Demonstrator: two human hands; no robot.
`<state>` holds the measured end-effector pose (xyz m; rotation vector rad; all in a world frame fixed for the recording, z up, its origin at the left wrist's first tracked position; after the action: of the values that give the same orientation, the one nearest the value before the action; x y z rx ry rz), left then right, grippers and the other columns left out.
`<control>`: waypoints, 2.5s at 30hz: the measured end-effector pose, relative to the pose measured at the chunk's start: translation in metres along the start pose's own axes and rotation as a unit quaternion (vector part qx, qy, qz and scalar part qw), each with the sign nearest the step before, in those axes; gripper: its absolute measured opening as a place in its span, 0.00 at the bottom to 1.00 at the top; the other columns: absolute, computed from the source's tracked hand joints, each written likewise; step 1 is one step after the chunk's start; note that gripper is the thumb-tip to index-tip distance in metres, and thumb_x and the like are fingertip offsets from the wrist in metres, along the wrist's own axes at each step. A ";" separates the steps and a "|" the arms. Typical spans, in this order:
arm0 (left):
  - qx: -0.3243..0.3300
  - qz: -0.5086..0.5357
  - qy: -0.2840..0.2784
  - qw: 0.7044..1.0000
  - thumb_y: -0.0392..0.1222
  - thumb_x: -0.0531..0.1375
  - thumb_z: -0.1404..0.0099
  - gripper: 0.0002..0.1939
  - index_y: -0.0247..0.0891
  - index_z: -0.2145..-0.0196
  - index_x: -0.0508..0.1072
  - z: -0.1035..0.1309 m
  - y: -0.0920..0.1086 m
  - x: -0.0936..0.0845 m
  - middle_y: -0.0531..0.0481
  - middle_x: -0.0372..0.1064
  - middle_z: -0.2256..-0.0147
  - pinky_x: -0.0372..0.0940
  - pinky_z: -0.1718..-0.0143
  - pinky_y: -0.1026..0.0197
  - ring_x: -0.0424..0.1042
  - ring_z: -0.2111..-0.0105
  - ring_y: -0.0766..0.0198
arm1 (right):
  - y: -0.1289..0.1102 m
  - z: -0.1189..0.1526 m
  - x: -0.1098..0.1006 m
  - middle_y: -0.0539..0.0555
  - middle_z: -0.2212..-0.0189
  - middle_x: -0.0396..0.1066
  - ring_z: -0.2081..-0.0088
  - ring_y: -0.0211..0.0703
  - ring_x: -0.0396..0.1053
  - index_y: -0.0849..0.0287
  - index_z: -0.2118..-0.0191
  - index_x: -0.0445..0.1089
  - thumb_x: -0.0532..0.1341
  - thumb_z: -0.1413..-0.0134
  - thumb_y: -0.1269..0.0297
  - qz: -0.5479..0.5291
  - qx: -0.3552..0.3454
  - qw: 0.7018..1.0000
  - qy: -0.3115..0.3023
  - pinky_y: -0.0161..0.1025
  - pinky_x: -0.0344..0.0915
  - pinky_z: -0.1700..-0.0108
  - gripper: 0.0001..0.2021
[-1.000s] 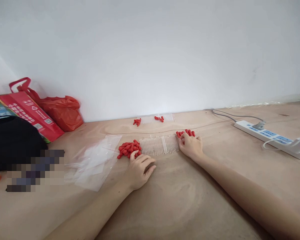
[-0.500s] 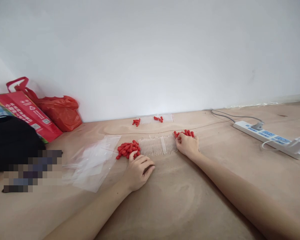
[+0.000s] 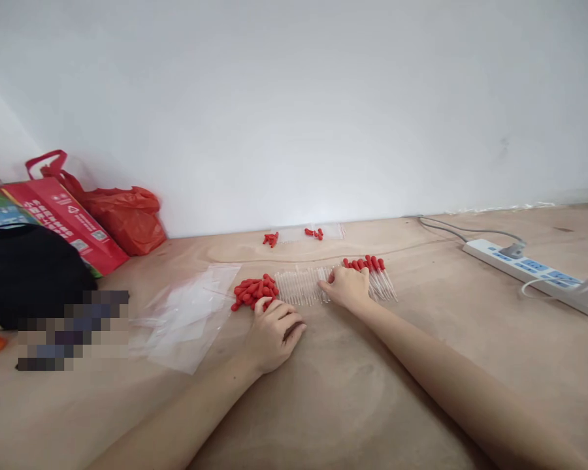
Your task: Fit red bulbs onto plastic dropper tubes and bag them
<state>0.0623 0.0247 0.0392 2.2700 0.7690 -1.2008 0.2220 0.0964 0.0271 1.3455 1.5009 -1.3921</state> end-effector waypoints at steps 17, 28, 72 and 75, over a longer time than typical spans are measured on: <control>-0.167 -0.217 0.102 0.956 0.46 0.58 0.46 0.08 0.40 0.75 0.69 -0.007 -0.067 -0.030 0.47 0.66 0.68 0.51 0.62 0.49 0.63 0.65 0.54 | -0.003 -0.007 0.005 0.58 0.75 0.72 0.70 0.47 0.68 0.60 0.78 0.71 0.52 0.55 0.57 -0.010 0.026 0.998 -0.053 0.46 0.50 0.60 0.15; -0.050 0.041 0.160 0.985 0.38 0.51 0.38 0.03 0.37 0.67 0.63 -0.001 -0.020 -0.035 0.48 0.65 0.69 0.60 0.64 0.58 0.65 0.67 0.62 | 0.004 0.021 -0.012 0.51 0.79 0.70 0.74 0.40 0.66 0.59 0.79 0.68 0.54 0.54 0.63 -0.111 -0.110 0.988 -0.017 0.40 0.55 0.64 0.09; 0.015 0.080 0.037 0.996 0.41 0.49 0.33 0.10 0.40 0.68 0.68 0.003 0.012 0.001 0.56 0.71 0.74 0.45 0.61 0.56 0.68 0.70 0.66 | 0.005 0.091 -0.021 0.49 0.70 0.72 0.69 0.34 0.66 0.56 0.62 0.69 0.53 0.45 0.70 -0.219 -0.409 0.878 0.113 0.43 0.47 0.55 0.09; 0.026 0.090 0.033 0.995 0.40 0.49 0.34 0.10 0.39 0.69 0.68 0.004 0.013 0.002 0.56 0.71 0.74 0.45 0.59 0.55 0.67 0.71 0.66 | 0.004 0.091 -0.023 0.49 0.70 0.72 0.70 0.34 0.66 0.56 0.63 0.69 0.54 0.46 0.70 -0.216 -0.421 0.872 0.122 0.42 0.47 0.56 0.09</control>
<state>0.0693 0.0134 0.0377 2.3736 0.5489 -1.0794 0.2169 0.0029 0.0291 0.6515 2.3065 -0.6117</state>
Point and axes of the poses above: each hand's wrist, its own z-axis away from the middle knuckle, its own x-axis out of the palm, y = z × x, the point moved 6 cm from there along -z, towards the middle knuckle
